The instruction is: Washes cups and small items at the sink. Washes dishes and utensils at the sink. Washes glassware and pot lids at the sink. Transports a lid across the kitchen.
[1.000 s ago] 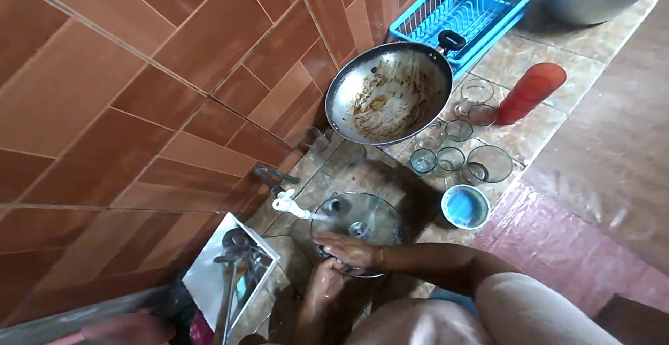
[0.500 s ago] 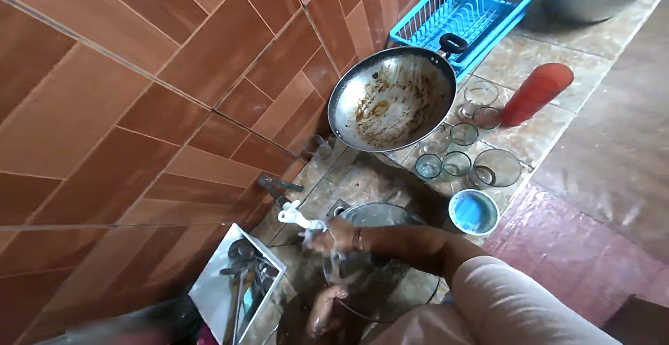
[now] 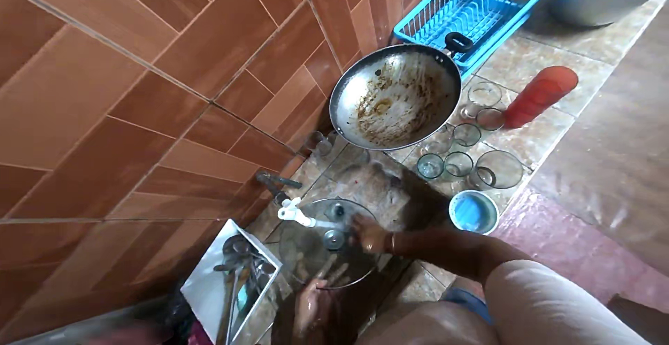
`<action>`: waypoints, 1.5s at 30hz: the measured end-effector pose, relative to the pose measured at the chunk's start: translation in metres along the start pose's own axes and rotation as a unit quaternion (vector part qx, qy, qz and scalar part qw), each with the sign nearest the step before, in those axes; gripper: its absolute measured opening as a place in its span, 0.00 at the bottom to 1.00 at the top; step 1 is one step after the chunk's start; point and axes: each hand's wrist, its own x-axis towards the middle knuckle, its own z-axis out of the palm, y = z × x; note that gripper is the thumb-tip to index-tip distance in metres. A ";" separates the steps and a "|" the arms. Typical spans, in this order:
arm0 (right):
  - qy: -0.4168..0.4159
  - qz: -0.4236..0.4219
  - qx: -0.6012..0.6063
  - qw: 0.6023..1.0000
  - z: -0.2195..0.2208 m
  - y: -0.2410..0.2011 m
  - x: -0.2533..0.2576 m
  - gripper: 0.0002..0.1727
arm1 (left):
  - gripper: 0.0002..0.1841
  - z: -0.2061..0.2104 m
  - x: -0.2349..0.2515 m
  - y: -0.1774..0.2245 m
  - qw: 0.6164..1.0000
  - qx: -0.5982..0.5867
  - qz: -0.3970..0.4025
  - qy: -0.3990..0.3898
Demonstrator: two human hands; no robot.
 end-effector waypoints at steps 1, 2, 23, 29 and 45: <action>-0.005 -0.041 0.023 0.999 0.013 -0.021 -0.011 0.35 | 0.12 0.000 0.006 0.000 1.000 0.003 -0.001 -0.002; -0.003 -0.086 0.053 0.995 0.021 -0.043 -0.015 0.33 | 0.13 -0.001 0.012 -0.002 1.000 0.000 -0.001 -0.011; 0.168 0.115 -0.186 0.961 -0.151 0.008 -0.120 0.35 | 0.17 -0.022 0.021 -0.015 0.992 -0.118 -0.030 -0.021; 0.242 -0.029 -0.366 0.898 -0.134 0.082 -0.180 0.18 | 0.19 -0.007 0.043 -0.024 0.972 -0.233 -0.031 -0.012; 0.118 -0.090 -0.165 0.975 -0.051 -0.051 0.029 0.59 | 0.32 0.017 0.018 -0.033 0.979 -0.162 -0.056 -0.112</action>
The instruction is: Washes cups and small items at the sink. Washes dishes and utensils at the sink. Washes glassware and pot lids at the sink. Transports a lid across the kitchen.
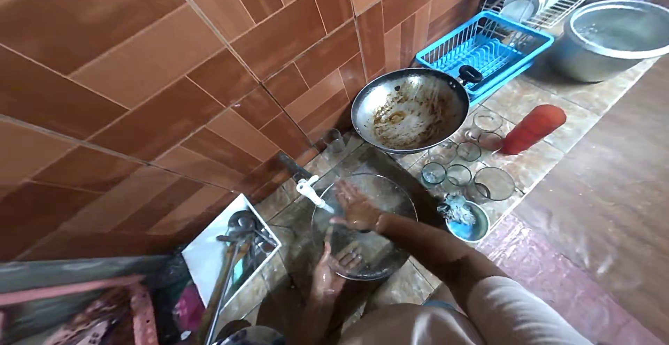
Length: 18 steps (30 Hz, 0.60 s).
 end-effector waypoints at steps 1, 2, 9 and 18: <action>-0.003 -0.023 0.020 1.000 0.009 -0.020 0.001 0.55 | 0.33 0.002 0.001 -0.002 1.000 0.008 0.002 0.008; -0.019 -0.045 0.034 0.998 0.014 -0.040 -0.003 0.48 | 0.34 0.001 0.003 -0.003 1.000 0.006 0.013 0.015; -0.075 -0.289 0.039 0.954 0.020 -0.014 -0.096 0.33 | 0.35 -0.039 0.008 0.014 0.995 0.002 0.101 -0.003; -0.019 -0.022 -0.094 0.995 -0.020 0.048 -0.002 0.58 | 0.38 -0.025 0.002 0.018 0.997 0.062 0.027 -0.043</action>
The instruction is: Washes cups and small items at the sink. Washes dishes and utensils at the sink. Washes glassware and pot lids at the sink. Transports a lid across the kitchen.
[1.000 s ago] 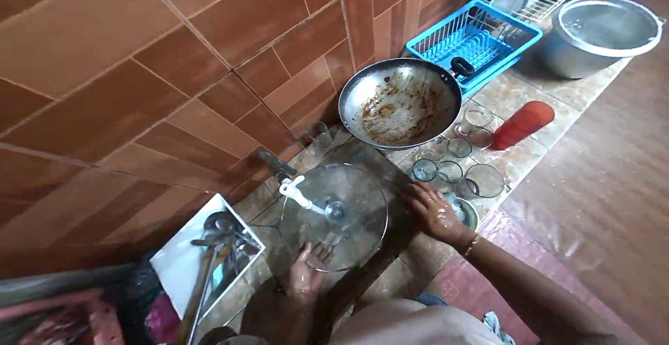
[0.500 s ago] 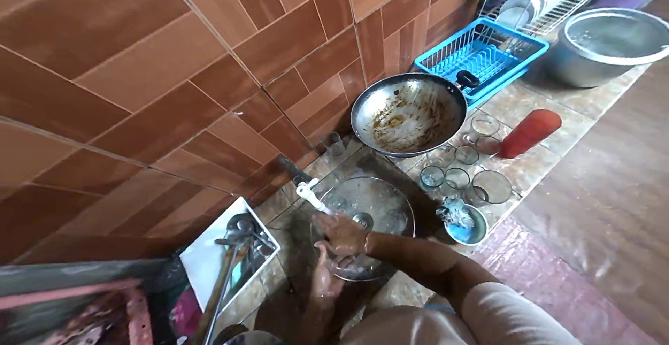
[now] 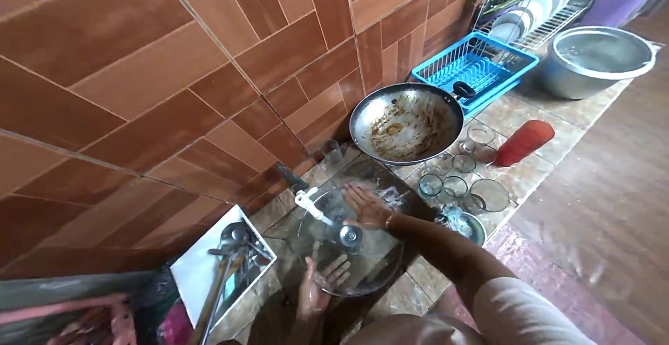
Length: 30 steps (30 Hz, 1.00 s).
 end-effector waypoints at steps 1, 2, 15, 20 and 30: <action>0.030 -0.005 0.023 0.999 0.013 -0.015 0.009 0.57 | 0.38 0.002 0.003 -0.003 1.000 0.010 -0.007 -0.009; 0.051 -0.019 0.056 0.997 0.025 -0.033 0.015 0.55 | 0.38 0.004 0.005 -0.004 1.000 0.013 -0.011 -0.008; -0.133 -0.198 -0.040 0.970 -0.011 -0.014 -0.128 0.36 | 0.37 -0.031 0.045 0.003 0.996 -0.042 0.001 0.077; -0.038 -0.365 -0.123 0.922 -0.074 -0.014 -0.136 0.17 | 0.31 -0.023 0.055 0.000 0.999 -0.001 -0.021 0.043; 0.093 -0.110 0.103 0.984 -0.084 -0.048 -0.136 0.14 | 0.43 0.027 0.088 0.007 0.993 -0.107 -0.017 0.038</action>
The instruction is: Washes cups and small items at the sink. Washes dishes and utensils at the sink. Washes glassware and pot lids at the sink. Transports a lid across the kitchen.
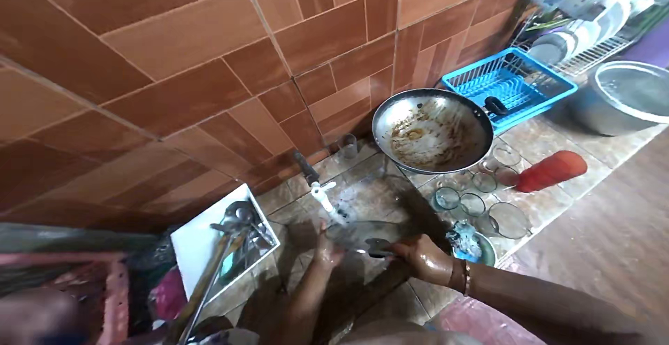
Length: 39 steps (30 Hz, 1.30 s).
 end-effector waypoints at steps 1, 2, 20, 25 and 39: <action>-0.003 0.053 0.032 0.998 0.001 -0.004 0.001 0.16 | 0.45 0.003 0.007 -0.002 1.000 0.017 0.003 0.024; -0.011 0.104 0.063 0.993 0.002 -0.007 0.004 0.18 | 0.47 0.006 0.012 -0.005 0.998 0.035 0.007 0.048; 0.085 0.417 0.561 0.710 0.086 -0.013 0.097 0.15 | 0.29 0.018 0.033 0.024 0.691 0.612 0.368 0.111; 0.150 0.462 0.575 0.659 0.096 -0.011 0.121 0.15 | 0.30 0.025 0.026 0.012 0.623 0.691 0.362 0.055; 0.255 0.520 0.627 0.521 0.079 0.017 0.090 0.23 | 0.40 -0.104 -0.042 -0.075 0.629 0.677 0.383 0.015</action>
